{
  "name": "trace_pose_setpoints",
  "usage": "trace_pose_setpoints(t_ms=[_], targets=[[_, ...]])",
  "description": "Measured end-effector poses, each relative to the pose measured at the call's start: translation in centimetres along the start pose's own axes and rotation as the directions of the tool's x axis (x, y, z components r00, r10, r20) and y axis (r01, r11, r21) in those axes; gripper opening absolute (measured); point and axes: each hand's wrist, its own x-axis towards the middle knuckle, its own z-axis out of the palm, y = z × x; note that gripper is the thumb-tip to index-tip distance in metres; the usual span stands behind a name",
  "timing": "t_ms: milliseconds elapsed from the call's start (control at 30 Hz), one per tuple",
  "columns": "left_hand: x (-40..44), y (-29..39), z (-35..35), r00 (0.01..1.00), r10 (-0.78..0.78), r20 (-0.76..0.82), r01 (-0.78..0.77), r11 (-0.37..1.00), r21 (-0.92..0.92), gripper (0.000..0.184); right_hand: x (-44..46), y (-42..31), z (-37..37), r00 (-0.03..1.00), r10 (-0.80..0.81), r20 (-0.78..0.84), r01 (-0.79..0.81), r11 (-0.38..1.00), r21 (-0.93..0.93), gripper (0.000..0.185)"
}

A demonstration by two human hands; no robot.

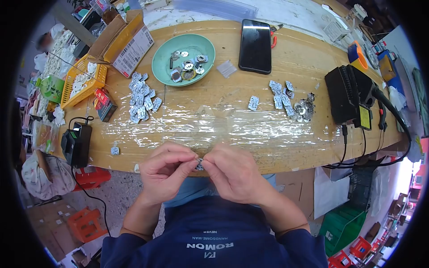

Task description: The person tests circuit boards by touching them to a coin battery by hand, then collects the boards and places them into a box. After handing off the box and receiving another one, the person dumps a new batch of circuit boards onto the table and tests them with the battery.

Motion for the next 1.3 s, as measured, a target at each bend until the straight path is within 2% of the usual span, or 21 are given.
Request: trace_pose_setpoints(t_ms=[167,267,333,367,433,467,533,567,633,767,833,967,1133,1300], targets=[[-0.1,-0.2,-0.2,1.0,0.009,0.007,-0.009,1.0,0.018,0.022,0.0,0.0,0.0,1.0,0.006,0.028,-0.006,1.0,-0.003,0.004],[0.0,0.2,-0.1,1.0,-0.012,0.021,0.013,1.0,-0.022,0.021,-0.2,-0.1,-0.2,0.998,0.037,0.049,-0.041,0.997,0.068,0.003],[0.3,0.8,-0.1,0.994,-0.111,0.022,0.113,0.97,-0.216,0.025,-0.4,-0.3,-0.2,0.989,0.145,0.0,-0.142,0.967,0.211,0.007],[0.3,0.8,-0.2,0.994,-0.111,0.023,0.114,0.969,-0.218,0.025,-0.4,-0.4,-0.4,0.989,0.146,0.0,-0.143,0.967,0.209,0.007],[0.4,0.6,-0.7,0.989,-0.085,0.119,0.092,0.994,-0.062,0.029,-0.4,-0.5,-1.0,0.971,0.231,0.052,-0.237,0.929,0.285,0.012],[0.4,0.5,-0.8,0.989,-0.087,0.123,0.095,0.993,-0.065,0.029,-0.4,-0.5,-1.0,0.971,0.236,0.05,-0.24,0.929,0.283,0.012],[0.6,0.4,-1.0,0.983,-0.009,0.183,0.003,0.999,0.033,0.031,-0.4,-0.3,-1.0,0.981,0.181,0.075,-0.194,0.944,0.265,0.013],[0.6,0.3,-1.0,0.983,-0.012,0.184,0.006,0.999,0.033,0.031,-0.4,-0.2,-1.0,0.98,0.184,0.074,-0.197,0.944,0.266,0.013],[0.7,0.1,-1.0,0.983,0.077,0.168,-0.086,0.995,0.047,0.026,-0.5,0.0,-0.8,0.985,0.154,0.077,-0.169,0.945,0.279,0.013],[0.3,0.3,-0.8,0.987,0.063,0.147,-0.069,0.997,0.039,0.025,-0.5,-0.2,-1.0,0.978,0.181,0.108,-0.205,0.935,0.29,0.012],[0.4,0.4,-0.8,0.982,0.132,0.136,-0.15,0.98,0.132,0.023,-0.4,-0.1,-1.0,0.977,0.174,0.12,-0.201,0.939,0.28,0.012],[0.5,0.3,-0.8,0.98,0.122,0.16,-0.135,0.988,0.072,0.029,-0.5,-0.1,-1.0,0.976,0.186,0.111,-0.211,0.932,0.294,0.012],[0.3,0.3,-0.8,0.989,0.039,0.14,-0.044,0.999,0.032,0.031,-0.4,0.1,-0.9,0.992,0.11,0.061,-0.122,0.957,0.262,0.01],[0.6,0.5,-1.1,0.979,0.055,0.197,-0.065,0.997,0.043,0.024,-0.4,0.1,-0.9,0.994,0.091,0.057,-0.103,0.959,0.265,0.009]])
